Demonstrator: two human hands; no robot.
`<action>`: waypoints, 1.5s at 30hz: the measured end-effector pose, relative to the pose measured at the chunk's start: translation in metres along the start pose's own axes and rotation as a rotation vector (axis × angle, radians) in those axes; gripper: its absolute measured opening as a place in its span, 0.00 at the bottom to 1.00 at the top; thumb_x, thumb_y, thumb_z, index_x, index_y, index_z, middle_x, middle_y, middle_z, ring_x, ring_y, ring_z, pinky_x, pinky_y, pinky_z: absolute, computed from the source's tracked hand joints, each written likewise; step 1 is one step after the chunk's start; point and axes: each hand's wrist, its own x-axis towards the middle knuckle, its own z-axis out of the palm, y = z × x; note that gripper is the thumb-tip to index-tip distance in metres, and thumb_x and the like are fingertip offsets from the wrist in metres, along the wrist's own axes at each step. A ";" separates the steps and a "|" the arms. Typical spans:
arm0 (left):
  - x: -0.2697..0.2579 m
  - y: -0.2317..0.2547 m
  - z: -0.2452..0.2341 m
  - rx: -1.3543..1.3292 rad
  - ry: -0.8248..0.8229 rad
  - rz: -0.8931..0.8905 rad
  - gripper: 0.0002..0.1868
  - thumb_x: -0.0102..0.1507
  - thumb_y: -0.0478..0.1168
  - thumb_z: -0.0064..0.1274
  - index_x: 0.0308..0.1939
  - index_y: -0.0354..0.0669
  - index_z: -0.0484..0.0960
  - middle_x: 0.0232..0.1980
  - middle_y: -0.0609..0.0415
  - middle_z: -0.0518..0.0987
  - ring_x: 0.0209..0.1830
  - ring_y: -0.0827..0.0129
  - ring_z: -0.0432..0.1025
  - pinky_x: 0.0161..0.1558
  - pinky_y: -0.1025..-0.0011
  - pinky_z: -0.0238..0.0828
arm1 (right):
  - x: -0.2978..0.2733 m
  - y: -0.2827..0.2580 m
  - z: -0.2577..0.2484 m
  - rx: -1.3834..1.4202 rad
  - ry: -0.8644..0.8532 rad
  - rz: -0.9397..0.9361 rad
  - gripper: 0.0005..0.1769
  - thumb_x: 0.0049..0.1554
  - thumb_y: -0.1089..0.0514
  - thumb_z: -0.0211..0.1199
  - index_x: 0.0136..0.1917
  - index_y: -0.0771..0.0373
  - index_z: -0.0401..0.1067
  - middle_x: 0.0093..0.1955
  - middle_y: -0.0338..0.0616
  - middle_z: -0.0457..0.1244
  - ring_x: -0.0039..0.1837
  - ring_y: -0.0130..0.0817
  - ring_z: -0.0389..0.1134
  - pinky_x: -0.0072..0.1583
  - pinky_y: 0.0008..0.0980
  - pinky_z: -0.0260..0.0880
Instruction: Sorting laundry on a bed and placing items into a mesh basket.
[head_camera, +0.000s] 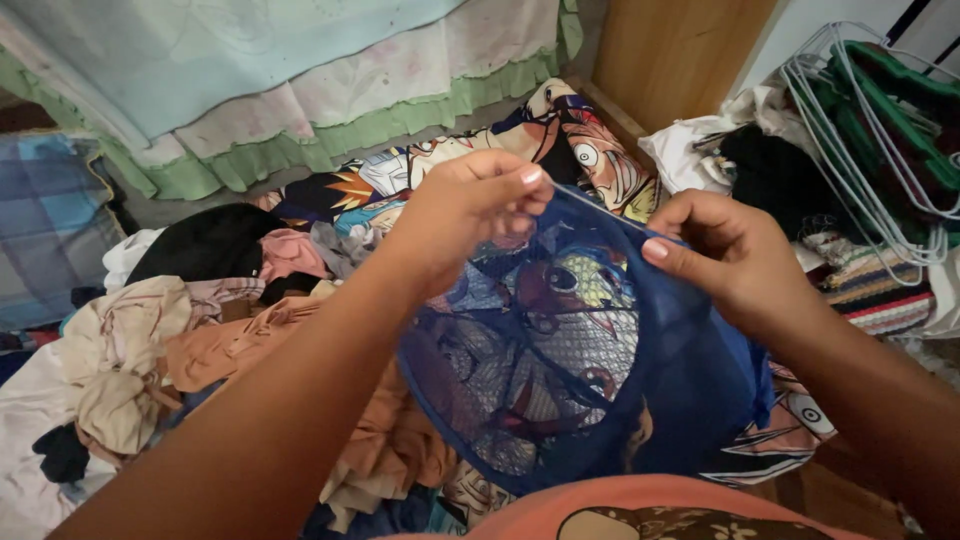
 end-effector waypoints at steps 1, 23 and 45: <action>0.002 -0.002 0.006 0.001 -0.001 0.000 0.10 0.66 0.43 0.57 0.42 0.39 0.84 0.40 0.56 0.82 0.37 0.73 0.72 0.43 0.73 0.72 | -0.001 -0.002 0.001 0.001 0.001 0.000 0.08 0.56 0.63 0.68 0.48 0.64 0.72 0.44 0.33 0.65 0.47 0.20 0.65 0.51 0.23 0.65; 0.015 -0.043 0.102 -0.288 0.215 0.094 0.09 0.70 0.39 0.52 0.42 0.35 0.77 0.35 0.50 0.82 0.32 0.68 0.78 0.36 0.69 0.78 | 0.022 -0.094 0.000 -0.271 0.267 0.002 0.07 0.64 0.57 0.61 0.49 0.64 0.74 0.39 0.34 0.66 0.41 0.22 0.64 0.46 0.26 0.65; -0.051 -0.068 0.083 1.053 0.271 0.079 0.12 0.58 0.49 0.61 0.38 0.47 0.83 0.39 0.44 0.84 0.41 0.46 0.79 0.42 0.49 0.74 | 0.073 -0.023 0.017 0.198 0.047 0.407 0.20 0.60 0.64 0.59 0.64 0.58 0.61 0.43 0.42 0.66 0.41 0.37 0.69 0.41 0.43 0.74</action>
